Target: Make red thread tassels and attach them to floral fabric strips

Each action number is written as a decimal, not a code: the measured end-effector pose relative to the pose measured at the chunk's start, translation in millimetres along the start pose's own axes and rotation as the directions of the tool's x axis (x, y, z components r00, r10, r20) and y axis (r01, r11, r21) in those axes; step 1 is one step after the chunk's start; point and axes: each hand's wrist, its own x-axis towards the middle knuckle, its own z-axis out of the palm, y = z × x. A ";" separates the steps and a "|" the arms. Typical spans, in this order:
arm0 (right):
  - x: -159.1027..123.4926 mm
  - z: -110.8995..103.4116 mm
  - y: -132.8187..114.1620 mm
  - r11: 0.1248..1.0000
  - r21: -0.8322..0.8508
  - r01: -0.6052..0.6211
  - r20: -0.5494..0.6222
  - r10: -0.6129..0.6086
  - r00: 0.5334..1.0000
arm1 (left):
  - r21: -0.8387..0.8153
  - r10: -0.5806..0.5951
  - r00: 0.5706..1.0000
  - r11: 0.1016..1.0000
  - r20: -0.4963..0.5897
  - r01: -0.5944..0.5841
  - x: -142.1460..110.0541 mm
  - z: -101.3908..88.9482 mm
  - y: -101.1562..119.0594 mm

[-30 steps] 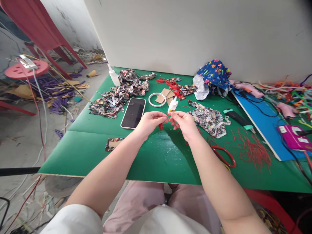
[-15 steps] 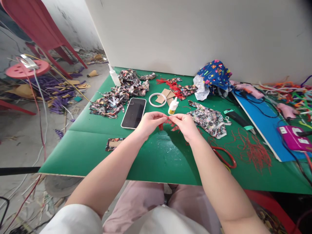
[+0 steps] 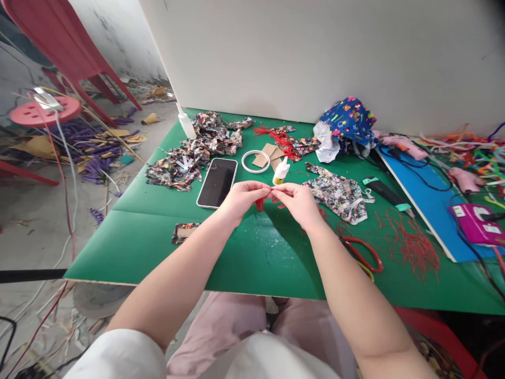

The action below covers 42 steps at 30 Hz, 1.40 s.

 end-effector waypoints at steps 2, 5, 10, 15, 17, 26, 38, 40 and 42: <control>-0.8 0.3 -0.4 1.000 -0.027 0.004 -0.003 -0.004 1.000 | 0.057 0.036 0.999 0.998 -0.026 -0.034 -0.2 1.3 0.1; -1.8 0.4 -0.7 0.998 -0.068 0.018 -0.007 -0.019 1.000 | 0.122 0.062 0.997 0.991 -0.049 -0.056 -1.0 3.5 1.3; -1.3 -0.9 0.7 0.993 -0.112 0.024 0.003 -0.024 1.000 | 0.218 0.100 0.993 0.973 -0.066 -0.083 -2.9 6.1 3.9; 0.8 -2.5 2.6 0.999 -0.008 -0.047 0.053 0.048 0.997 | 0.259 0.097 0.995 0.962 -0.035 -0.085 -4.3 5.9 6.8; 1.7 -2.7 3.1 0.995 0.051 -0.085 0.065 0.082 0.995 | 0.256 0.092 0.995 0.963 -0.026 -0.083 -4.6 5.2 7.6; 2.7 -2.8 0.3 0.913 0.298 -0.280 0.127 0.253 0.959 | 0.299 0.112 0.994 0.949 -0.013 -0.103 -3.4 4.5 5.7; 1.0 -5.3 3.7 0.998 -0.054 -0.015 0.076 0.019 0.997 | 0.117 0.055 0.998 0.991 0.019 -0.057 -0.4 2.3 0.7; 0.7 -3.8 3.9 0.998 -0.047 0.042 0.075 -0.038 0.996 | 0.069 0.038 0.998 0.997 0.046 -0.041 -0.2 1.5 -0.5; -0.1 -2.1 3.5 0.992 -0.061 0.115 0.072 -0.110 0.991 | 0.031 0.016 0.998 0.999 0.065 -0.018 -0.2 0.6 -1.5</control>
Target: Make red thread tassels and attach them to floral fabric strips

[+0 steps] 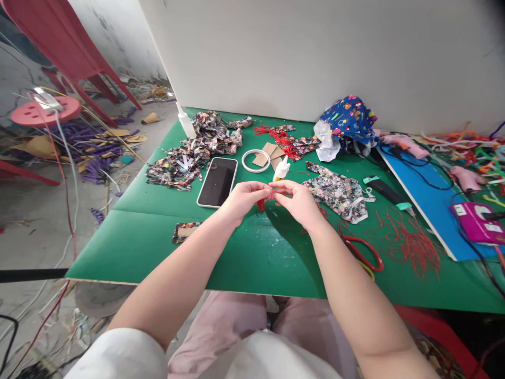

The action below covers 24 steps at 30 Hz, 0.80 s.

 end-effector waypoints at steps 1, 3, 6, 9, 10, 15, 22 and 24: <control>-0.5 0.7 -0.6 0.999 -0.027 0.035 -0.006 -0.035 0.999 | -0.010 -0.010 1.000 1.000 0.006 0.010 0.0 -0.4 -0.4; -1.6 1.9 -2.2 0.991 -0.099 0.090 -0.028 -0.093 0.995 | -0.022 -0.024 1.000 0.999 0.011 0.024 0.1 -1.2 -0.8; -3.1 2.5 -4.0 0.972 -0.194 0.132 -0.058 -0.145 0.988 | -0.056 -0.045 0.999 0.997 0.007 0.045 0.4 -1.8 -0.3; -3.6 1.9 -4.1 0.941 -0.288 0.179 -0.075 -0.208 0.975 | -0.106 -0.089 0.996 0.991 -0.005 0.088 0.5 -1.5 1.4; -3.6 1.5 -4.0 0.925 -0.322 0.202 -0.077 -0.238 0.968 | -0.122 -0.105 0.994 0.987 -0.009 0.103 0.4 -1.5 2.0; -4.2 0.2 -4.8 0.848 -0.429 0.310 -0.063 -0.370 0.927 | -0.188 -0.140 0.990 0.973 -0.005 0.137 0.0 -2.0 3.4; -4.7 1.2 -4.6 0.808 -0.487 0.332 -0.035 -0.398 0.917 | -0.237 -0.188 0.982 0.955 -0.017 0.179 1.6 -2.2 2.0; -4.7 1.4 -4.9 0.802 -0.489 0.342 -0.030 -0.408 0.913 | -0.244 -0.186 0.982 0.954 -0.023 0.175 1.6 -2.1 1.6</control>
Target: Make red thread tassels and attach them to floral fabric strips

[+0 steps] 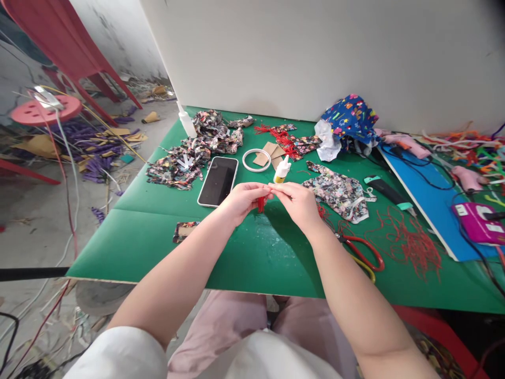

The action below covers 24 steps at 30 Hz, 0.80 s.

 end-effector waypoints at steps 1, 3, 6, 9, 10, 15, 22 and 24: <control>0.0 -0.2 -0.3 1.000 0.002 0.007 -0.002 -0.007 1.000 | -0.004 0.002 1.000 1.000 0.000 -0.002 0.0 0.0 -0.1; 0.1 -0.9 -1.2 1.000 0.002 0.016 -0.001 -0.016 1.000 | -0.009 0.002 1.000 1.000 0.005 -0.002 -0.2 0.0 -0.3; 0.2 -2.1 -2.4 1.000 -0.003 0.008 0.001 -0.008 1.000 | -0.005 -0.008 1.000 1.000 0.016 0.008 -0.3 0.1 -0.2; 0.1 -2.0 -3.0 0.999 -0.036 -0.002 -0.009 0.001 1.000 | -0.010 -0.010 1.000 1.000 0.024 0.010 -0.2 0.7 -0.3; 0.0 -1.5 -3.0 0.998 -0.059 0.003 -0.011 -0.003 1.000 | -0.012 -0.013 1.000 1.000 0.026 0.013 -0.2 0.9 -0.5; -1.0 0.5 -3.6 0.979 -0.193 0.059 -0.005 -0.062 0.998 | -0.026 -0.026 0.999 0.999 0.035 0.027 -0.4 1.6 -2.5; -1.6 -1.3 -2.9 0.965 -0.215 0.153 0.040 -0.148 0.988 | -0.040 -0.025 0.999 0.999 0.035 0.026 -0.4 0.2 -0.2; -1.9 -2.0 -2.5 0.961 -0.222 0.167 0.055 -0.158 0.986 | -0.045 -0.027 0.999 0.999 0.030 0.029 -0.5 0.0 0.6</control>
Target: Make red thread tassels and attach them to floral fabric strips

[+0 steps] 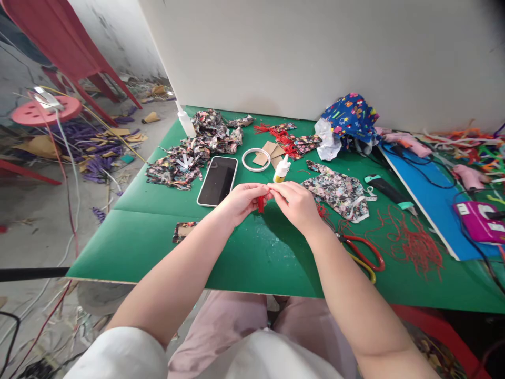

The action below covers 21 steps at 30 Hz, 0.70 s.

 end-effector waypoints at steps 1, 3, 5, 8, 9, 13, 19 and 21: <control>-0.2 -0.3 0.1 1.000 -0.005 0.001 0.006 -0.001 1.000 | 0.004 -0.005 1.000 1.000 -0.001 0.005 0.0 0.0 0.2; -0.3 -0.9 -0.1 1.000 -0.017 0.002 0.017 -0.001 1.000 | 0.018 -0.018 1.000 1.000 -0.002 0.018 0.0 0.1 -0.1; 0.1 -1.2 -0.3 0.999 -0.037 0.004 0.021 -0.003 1.000 | 0.024 -0.023 1.000 0.999 -0.003 0.023 0.4 0.2 -1.1; 1.1 -0.1 -0.4 0.997 -0.080 0.003 0.012 -0.002 1.000 | 0.017 -0.020 1.000 1.000 -0.001 0.020 1.5 0.4 -3.7; 1.4 0.7 -0.5 0.996 -0.091 -0.004 0.005 0.005 1.000 | 0.014 -0.020 1.000 1.000 0.001 0.020 1.8 0.5 -4.6; 2.0 5.6 -2.9 0.994 -0.037 -0.106 -0.037 0.105 0.994 | 0.042 0.003 1.000 0.999 0.021 -0.004 2.0 0.8 -6.4; 2.4 12.3 -6.1 0.717 0.512 -0.473 0.100 0.497 0.862 | 0.167 0.075 0.997 0.983 0.028 -0.079 -0.1 2.8 -4.1; 2.6 14.3 -4.7 0.549 0.634 -0.545 0.205 0.560 0.802 | 0.185 0.085 0.996 0.979 0.020 -0.087 -0.9 3.8 -3.6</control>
